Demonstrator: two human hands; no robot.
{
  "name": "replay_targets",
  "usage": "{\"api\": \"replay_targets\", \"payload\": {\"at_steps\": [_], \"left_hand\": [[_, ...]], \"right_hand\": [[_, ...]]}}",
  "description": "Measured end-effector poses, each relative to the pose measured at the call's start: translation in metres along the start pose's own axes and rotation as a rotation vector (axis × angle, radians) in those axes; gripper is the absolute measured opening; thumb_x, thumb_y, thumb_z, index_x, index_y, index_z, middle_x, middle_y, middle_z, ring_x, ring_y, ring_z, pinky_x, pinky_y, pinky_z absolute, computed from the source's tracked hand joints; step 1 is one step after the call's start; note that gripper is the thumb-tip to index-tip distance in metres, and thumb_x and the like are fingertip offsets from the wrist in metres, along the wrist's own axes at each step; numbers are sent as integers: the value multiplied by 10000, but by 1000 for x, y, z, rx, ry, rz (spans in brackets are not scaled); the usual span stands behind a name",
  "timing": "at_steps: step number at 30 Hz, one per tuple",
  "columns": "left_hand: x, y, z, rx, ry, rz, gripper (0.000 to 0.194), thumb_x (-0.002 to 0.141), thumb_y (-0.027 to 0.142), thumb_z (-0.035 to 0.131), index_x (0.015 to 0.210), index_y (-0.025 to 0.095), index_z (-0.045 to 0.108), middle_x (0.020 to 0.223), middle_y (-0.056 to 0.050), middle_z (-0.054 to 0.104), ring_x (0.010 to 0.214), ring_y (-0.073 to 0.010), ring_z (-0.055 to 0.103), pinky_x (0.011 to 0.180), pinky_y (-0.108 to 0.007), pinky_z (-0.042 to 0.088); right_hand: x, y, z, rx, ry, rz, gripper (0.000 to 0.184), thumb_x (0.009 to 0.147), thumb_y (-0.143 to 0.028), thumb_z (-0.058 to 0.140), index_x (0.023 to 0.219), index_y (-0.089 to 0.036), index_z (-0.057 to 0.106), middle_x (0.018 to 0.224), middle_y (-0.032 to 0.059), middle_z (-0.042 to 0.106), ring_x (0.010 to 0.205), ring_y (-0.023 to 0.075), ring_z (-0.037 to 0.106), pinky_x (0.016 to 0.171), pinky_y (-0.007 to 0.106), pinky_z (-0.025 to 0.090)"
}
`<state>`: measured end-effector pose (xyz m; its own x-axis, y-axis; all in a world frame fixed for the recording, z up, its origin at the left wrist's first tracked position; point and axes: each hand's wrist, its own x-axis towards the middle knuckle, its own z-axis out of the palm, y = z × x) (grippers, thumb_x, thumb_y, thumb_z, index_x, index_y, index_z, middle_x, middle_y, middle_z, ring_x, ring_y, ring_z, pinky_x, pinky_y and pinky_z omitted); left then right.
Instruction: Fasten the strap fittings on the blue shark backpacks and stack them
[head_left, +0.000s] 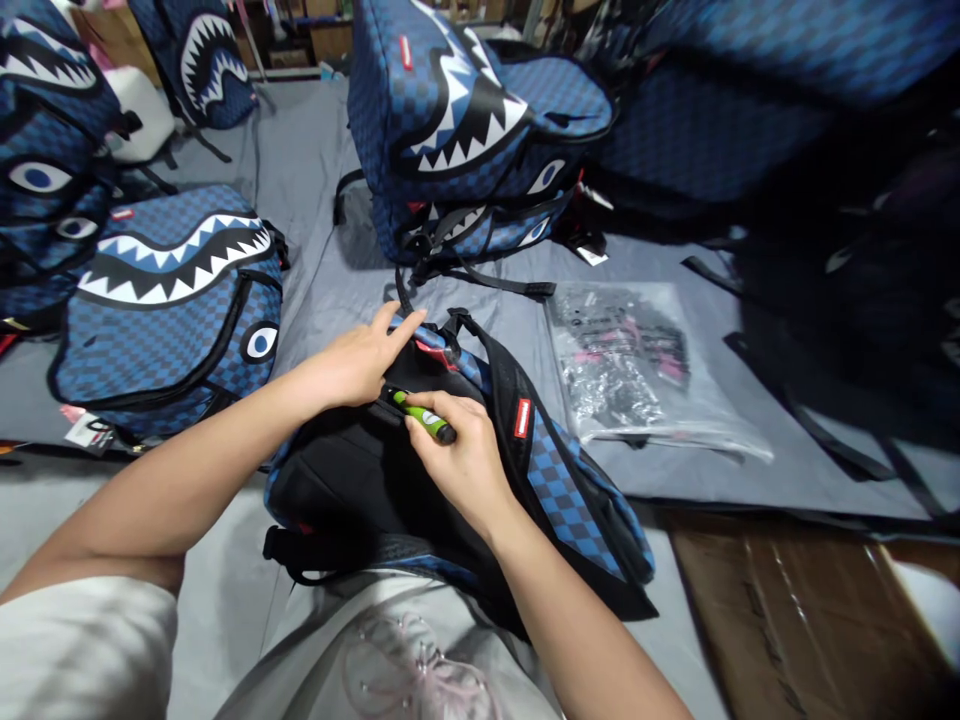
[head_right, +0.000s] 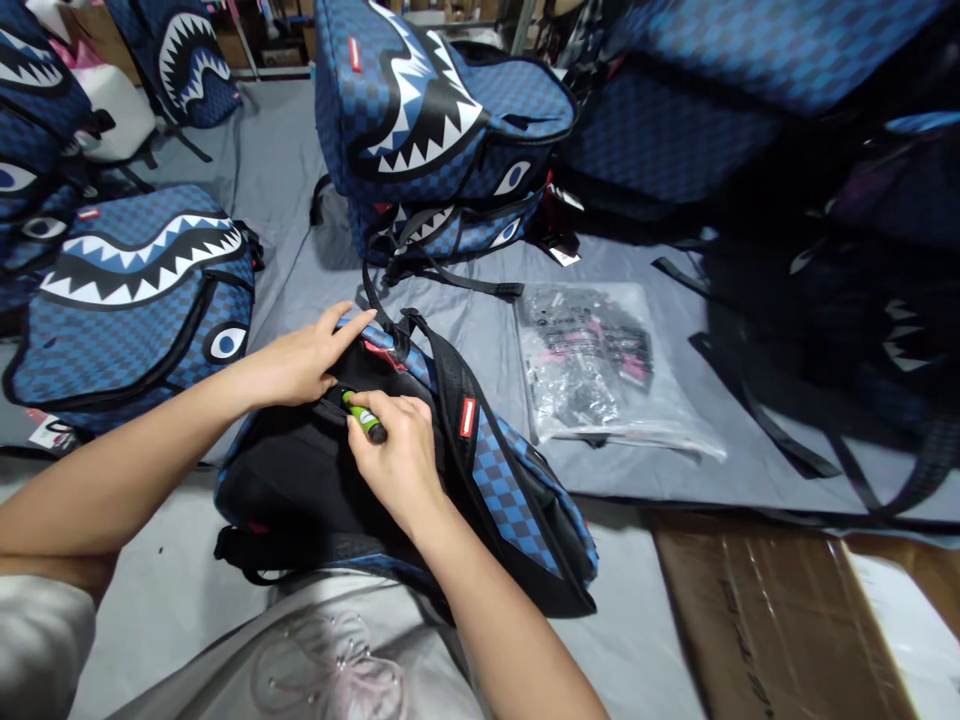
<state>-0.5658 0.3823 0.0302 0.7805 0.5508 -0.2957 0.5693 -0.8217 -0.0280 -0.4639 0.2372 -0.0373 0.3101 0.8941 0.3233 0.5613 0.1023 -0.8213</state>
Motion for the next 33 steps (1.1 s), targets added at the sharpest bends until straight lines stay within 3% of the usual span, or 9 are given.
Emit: {"api": "replay_targets", "payload": {"at_steps": [9, 18, 28, 31, 33], "left_hand": [[3, -1, 1, -7, 1, -1, 995, 818, 80, 629, 1577, 234, 3, 1642, -219, 83, 1366, -363, 478, 1008, -394, 497], [5, -6, 7, -54, 38, 32, 989, 792, 29, 594, 1580, 209, 24, 1635, -252, 77, 1387, -368, 456, 1057, -410, 472], [9, -11, 11, -125, 58, 59, 1019, 763, 60, 633, 1579, 213, 41, 1632, -246, 77, 1437, -385, 378, 1124, -444, 416], [6, -11, 10, -134, 72, 67, 1006, 765, 71, 617, 1582, 220, 47, 1635, -227, 92, 1448, -380, 362, 1133, -451, 414], [6, -13, 13, -124, 89, 60, 995, 771, 88, 608, 1585, 219, 52, 1633, -221, 104, 1428, -387, 394, 1134, -465, 417]], "right_hand": [[-1, -2, -7, -121, -1, 25, 155, 841, -152, 654, 966, -232, 699, 954, 14, 777, 864, 203, 698, 950, 410, 422], [2, 2, 0, 26, -28, 15, 184, 831, -136, 671, 975, -245, 704, 962, -10, 776, 896, 186, 698, 949, 366, 437], [4, 3, -3, -13, -25, 43, 169, 820, -146, 678, 957, -238, 715, 932, 4, 778, 858, 195, 704, 951, 380, 449], [3, -2, -13, 99, -38, 75, 146, 822, -159, 685, 941, -235, 721, 932, -3, 779, 864, 183, 709, 924, 346, 480], [-1, -3, -31, 187, 17, 78, 121, 851, -210, 677, 963, -239, 714, 975, 1, 777, 911, 179, 714, 924, 333, 496]]}}
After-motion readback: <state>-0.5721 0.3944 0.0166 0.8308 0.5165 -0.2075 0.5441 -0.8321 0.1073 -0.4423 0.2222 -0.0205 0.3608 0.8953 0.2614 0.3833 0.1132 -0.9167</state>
